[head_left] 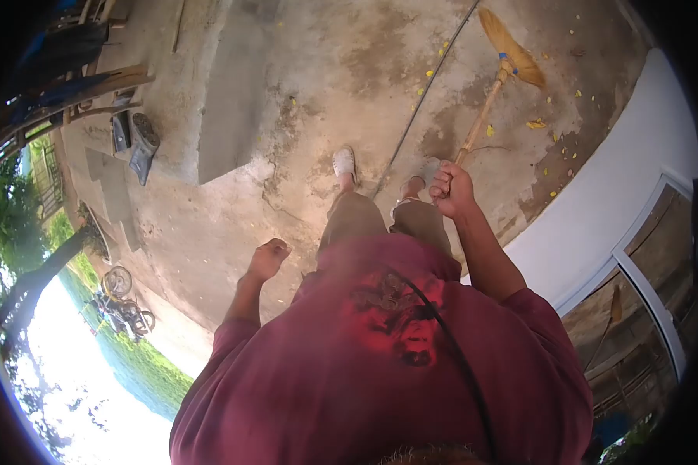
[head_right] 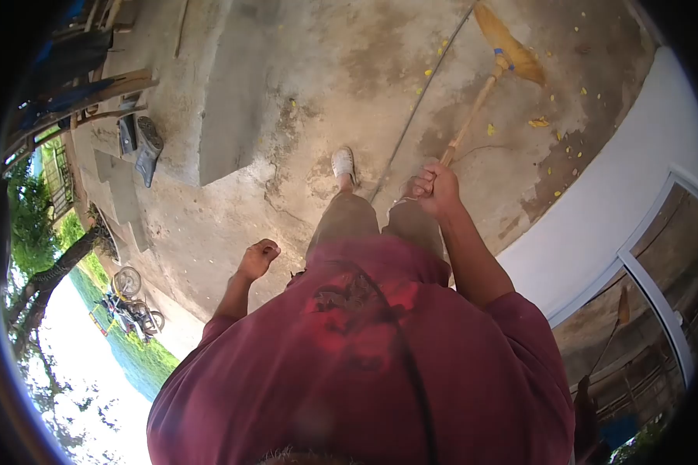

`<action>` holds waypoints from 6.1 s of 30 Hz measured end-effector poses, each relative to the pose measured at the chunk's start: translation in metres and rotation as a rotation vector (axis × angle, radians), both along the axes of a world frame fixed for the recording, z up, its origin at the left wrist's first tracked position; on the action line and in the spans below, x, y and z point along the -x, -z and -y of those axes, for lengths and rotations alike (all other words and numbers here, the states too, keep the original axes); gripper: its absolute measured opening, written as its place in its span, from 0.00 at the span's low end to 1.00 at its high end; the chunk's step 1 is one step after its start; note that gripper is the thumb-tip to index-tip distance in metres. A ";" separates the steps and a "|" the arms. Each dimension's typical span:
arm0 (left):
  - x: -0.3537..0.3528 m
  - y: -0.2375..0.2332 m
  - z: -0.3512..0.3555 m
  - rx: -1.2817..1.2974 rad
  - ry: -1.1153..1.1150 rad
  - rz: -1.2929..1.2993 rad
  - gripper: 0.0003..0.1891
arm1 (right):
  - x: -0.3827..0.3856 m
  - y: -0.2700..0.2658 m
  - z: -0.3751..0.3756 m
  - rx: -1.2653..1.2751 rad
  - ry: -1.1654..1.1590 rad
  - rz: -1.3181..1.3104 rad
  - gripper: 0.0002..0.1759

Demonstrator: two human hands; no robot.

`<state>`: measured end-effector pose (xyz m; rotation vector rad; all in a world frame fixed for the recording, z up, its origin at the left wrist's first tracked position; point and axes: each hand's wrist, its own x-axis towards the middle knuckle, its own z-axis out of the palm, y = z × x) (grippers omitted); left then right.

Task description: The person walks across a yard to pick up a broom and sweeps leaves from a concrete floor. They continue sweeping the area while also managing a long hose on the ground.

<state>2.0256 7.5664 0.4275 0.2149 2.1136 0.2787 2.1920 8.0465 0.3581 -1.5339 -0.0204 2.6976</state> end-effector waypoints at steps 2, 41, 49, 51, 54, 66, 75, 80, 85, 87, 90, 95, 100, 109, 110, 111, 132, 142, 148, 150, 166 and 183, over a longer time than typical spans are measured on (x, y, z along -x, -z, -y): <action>0.000 0.020 0.025 0.057 0.072 0.079 0.20 | 0.015 -0.009 0.027 0.170 -0.075 -0.120 0.08; 0.318 0.019 -0.046 -0.272 -0.117 -0.121 0.15 | 0.147 -0.016 0.112 0.329 -0.108 0.108 0.02; 0.225 -0.024 -0.132 -0.045 0.205 0.005 0.16 | 0.159 0.091 -0.077 0.278 0.067 0.213 0.15; 0.195 -0.020 -0.137 0.022 0.230 0.059 0.16 | 0.138 0.099 -0.146 0.101 0.058 0.161 0.10; 0.172 -0.013 -0.159 0.144 0.336 0.147 0.18 | 0.091 0.050 -0.220 -0.269 0.009 0.135 0.06; 0.214 0.044 -0.404 0.113 0.697 -0.012 0.20 | -0.022 0.071 -0.122 -0.829 -0.025 0.444 0.12; 0.170 0.310 -0.575 -0.049 1.016 0.097 0.16 | -0.020 0.173 -0.055 -0.583 -0.010 0.818 0.06; 0.133 0.504 -0.588 -0.044 0.709 0.087 0.15 | -0.024 0.174 -0.060 -0.455 0.137 0.842 0.08; 0.092 0.623 -0.600 -0.051 0.548 -0.009 0.18 | -0.031 0.187 -0.061 -0.459 0.298 0.988 0.08; 0.080 0.652 -0.608 -0.148 0.587 -0.103 0.19 | -0.031 0.189 -0.062 -0.480 0.350 1.019 0.08; 0.072 0.674 -0.637 -0.093 0.574 -0.160 0.17 | -0.032 0.190 -0.067 -0.536 0.350 1.032 0.09; 0.070 0.674 -0.665 0.170 0.634 -0.156 0.14 | -0.030 0.192 -0.087 -0.596 0.230 1.063 0.09; 0.089 0.666 -0.660 0.041 0.598 -0.141 0.18 | -0.038 0.193 -0.092 -0.567 0.154 1.024 0.06; 0.076 0.673 -0.684 0.126 0.593 -0.199 0.14 | -0.051 0.200 -0.090 -0.565 0.072 1.071 0.07; 0.083 0.673 -0.672 0.097 0.629 -0.175 0.14 | -0.051 0.199 -0.091 -0.568 0.074 1.074 0.06; 0.089 0.675 -0.666 0.052 0.666 -0.154 0.13 | -0.051 0.199 -0.091 -0.549 0.098 1.071 0.06; 0.282 0.163 -0.578 -0.270 -0.346 0.145 0.20 | -0.131 0.157 -0.029 -0.514 -0.022 0.845 0.07; 0.538 0.004 -0.418 -0.198 -0.291 -0.643 0.32 | -0.151 0.115 -0.141 -0.465 -0.091 1.113 0.04; 0.660 -0.011 -0.308 0.047 0.074 -0.879 0.31 | -0.072 0.029 -0.182 -0.038 0.117 0.758 0.12; 0.712 0.063 -0.286 0.028 0.154 -0.849 0.30 | -0.021 -0.037 -0.170 0.124 0.173 0.719 0.10; 0.768 0.036 -0.447 -0.167 -0.215 0.054 0.11 | 0.276 0.099 -0.197 0.345 0.116 0.385 0.08; 0.774 -0.041 -0.681 -0.209 -0.009 0.303 0.17 | 0.264 -0.103 -0.075 0.062 0.202 0.596 0.02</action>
